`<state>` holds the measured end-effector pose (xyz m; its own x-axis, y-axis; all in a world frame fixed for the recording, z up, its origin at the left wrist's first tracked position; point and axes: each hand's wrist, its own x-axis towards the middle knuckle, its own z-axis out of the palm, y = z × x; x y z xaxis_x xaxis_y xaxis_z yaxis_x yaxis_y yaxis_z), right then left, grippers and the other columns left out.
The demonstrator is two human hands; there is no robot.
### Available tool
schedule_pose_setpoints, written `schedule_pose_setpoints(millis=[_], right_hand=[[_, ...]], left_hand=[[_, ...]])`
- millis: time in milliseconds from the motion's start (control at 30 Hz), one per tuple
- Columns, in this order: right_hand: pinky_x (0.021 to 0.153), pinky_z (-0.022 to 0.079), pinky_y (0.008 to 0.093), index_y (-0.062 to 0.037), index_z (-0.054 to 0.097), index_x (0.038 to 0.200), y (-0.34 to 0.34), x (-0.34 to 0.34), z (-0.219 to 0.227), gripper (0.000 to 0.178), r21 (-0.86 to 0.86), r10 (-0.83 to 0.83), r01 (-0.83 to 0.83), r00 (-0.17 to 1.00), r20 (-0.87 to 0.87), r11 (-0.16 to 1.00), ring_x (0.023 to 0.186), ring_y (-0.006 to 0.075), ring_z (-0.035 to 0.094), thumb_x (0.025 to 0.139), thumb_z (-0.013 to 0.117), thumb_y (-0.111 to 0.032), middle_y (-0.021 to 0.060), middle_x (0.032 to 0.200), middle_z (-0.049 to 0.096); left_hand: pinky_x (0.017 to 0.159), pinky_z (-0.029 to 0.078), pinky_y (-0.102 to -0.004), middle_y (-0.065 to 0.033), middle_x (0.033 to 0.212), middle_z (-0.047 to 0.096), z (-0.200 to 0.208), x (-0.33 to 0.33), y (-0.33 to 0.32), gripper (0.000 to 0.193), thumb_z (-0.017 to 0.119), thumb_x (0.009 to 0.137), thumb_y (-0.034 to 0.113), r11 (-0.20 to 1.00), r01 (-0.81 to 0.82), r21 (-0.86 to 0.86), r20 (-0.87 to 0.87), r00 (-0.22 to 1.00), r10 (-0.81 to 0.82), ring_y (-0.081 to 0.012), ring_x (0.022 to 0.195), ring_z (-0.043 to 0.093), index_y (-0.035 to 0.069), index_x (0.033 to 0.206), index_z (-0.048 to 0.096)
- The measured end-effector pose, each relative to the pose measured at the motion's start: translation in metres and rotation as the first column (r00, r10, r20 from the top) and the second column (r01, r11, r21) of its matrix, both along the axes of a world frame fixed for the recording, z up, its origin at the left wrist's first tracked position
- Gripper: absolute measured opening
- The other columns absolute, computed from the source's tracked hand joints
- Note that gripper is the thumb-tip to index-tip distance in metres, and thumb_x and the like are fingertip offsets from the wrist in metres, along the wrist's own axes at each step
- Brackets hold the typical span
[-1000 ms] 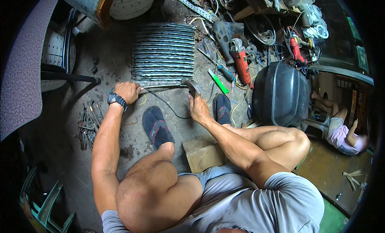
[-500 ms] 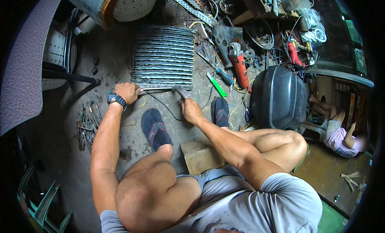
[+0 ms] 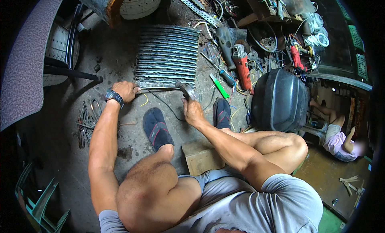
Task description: The person works on an appliance radiator by using a hammer and a pair of pliers to straighten or adjust the metal fins and frame, and then uses a utility knife to scrape or clean around the connector wires.
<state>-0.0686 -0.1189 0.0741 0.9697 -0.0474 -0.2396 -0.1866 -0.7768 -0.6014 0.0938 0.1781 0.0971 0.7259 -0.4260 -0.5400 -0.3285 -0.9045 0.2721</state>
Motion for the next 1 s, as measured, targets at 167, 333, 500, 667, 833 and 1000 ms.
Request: schedule_pose_setpoints(millis=[167, 333, 500, 667, 833, 1000], right_hand=[[0.072, 0.048, 0.062, 0.0006, 0.047, 0.126, 0.008, 0.03, -0.002, 0.032, -0.008, -0.044, 0.043, 0.989, -0.139, 0.999, 0.084, 0.0562, 0.062, 0.102, 0.052, -0.02, 0.0359, 0.093, 0.065], [0.07, 0.049, 0.0614, 0.007, 0.058, 0.102, 0.005, 0.027, 0.021, 0.03, 0.049, -0.143, 0.138, 0.981, 0.129, 0.989, 0.082, 0.0546, 0.064, 0.102, 0.052, -0.022, 0.0359, 0.086, 0.065], [0.071, 0.051, 0.0573, 0.0068, 0.058, 0.101, 0.009, 0.017, -0.002, 0.027, 0.02, 0.001, -0.004, 0.989, 0.151, 1.0, 0.081, 0.0529, 0.064, 0.101, 0.053, -0.02, 0.0341, 0.086, 0.065], [0.074, 0.051, 0.0586, 0.0054, 0.054, 0.114, 0.03, 0.015, 0.008, 0.028, 0.045, -0.037, 0.033, 0.995, 0.09, 0.998, 0.083, 0.0527, 0.064, 0.101, 0.053, -0.02, 0.0332, 0.092, 0.066], [0.068, 0.048, 0.0603, 0.0034, 0.05, 0.118, 0.028, 0.026, 0.005, 0.027, -0.064, 0.081, -0.089, 0.99, -0.117, 0.994, 0.078, 0.0548, 0.063, 0.101, 0.053, -0.018, 0.0341, 0.085, 0.065], [0.074, 0.051, 0.0594, 0.0083, 0.059, 0.112, 0.033, 0.017, 0.018, 0.031, 0.068, -0.049, 0.049, 0.999, 0.0, 0.996, 0.084, 0.0538, 0.064, 0.099, 0.054, -0.02, 0.0345, 0.088, 0.066]], left_hand=[[0.089, 0.051, -0.0539, -0.0212, 0.098, 0.073, -0.006, 0.002, 0.008, 0.04, 0.052, 0.099, 0.046, 0.999, 0.022, -0.037, 0.034, 0.999, -0.02, -0.0419, 0.097, 0.068, 0.015, 0.108, 0.076], [0.091, 0.05, -0.0527, -0.0196, 0.1, 0.073, 0.004, 0.005, 0.004, 0.04, 0.053, 0.099, 0.046, 1.0, -0.002, 0.017, 0.002, 1.0, 0.002, -0.0404, 0.099, 0.068, 0.015, 0.109, 0.076], [0.088, 0.051, -0.0532, -0.0207, 0.095, 0.073, 0.004, 0.007, 0.008, 0.038, 0.056, 0.097, 0.045, 0.999, 0.009, -0.054, 0.088, 0.996, -0.004, -0.0419, 0.095, 0.068, 0.014, 0.104, 0.077], [0.089, 0.051, -0.0537, -0.0204, 0.097, 0.073, -0.004, 0.006, 0.022, 0.039, 0.055, 0.098, 0.046, 0.999, -0.052, -0.01, 0.011, 0.999, 0.052, -0.0423, 0.095, 0.068, 0.014, 0.105, 0.077], [0.09, 0.051, -0.053, -0.0201, 0.101, 0.073, -0.008, 0.009, 0.019, 0.04, 0.055, 0.098, 0.047, 0.999, -0.049, -0.001, -0.02, 0.999, 0.049, -0.0412, 0.1, 0.068, 0.015, 0.106, 0.077], [0.092, 0.051, -0.0534, -0.0225, 0.104, 0.072, 0.007, 0.014, 0.016, 0.045, 0.055, 0.097, 0.05, 0.998, -0.027, 0.053, -0.054, 0.998, 0.029, -0.0421, 0.101, 0.068, 0.012, 0.107, 0.077]])
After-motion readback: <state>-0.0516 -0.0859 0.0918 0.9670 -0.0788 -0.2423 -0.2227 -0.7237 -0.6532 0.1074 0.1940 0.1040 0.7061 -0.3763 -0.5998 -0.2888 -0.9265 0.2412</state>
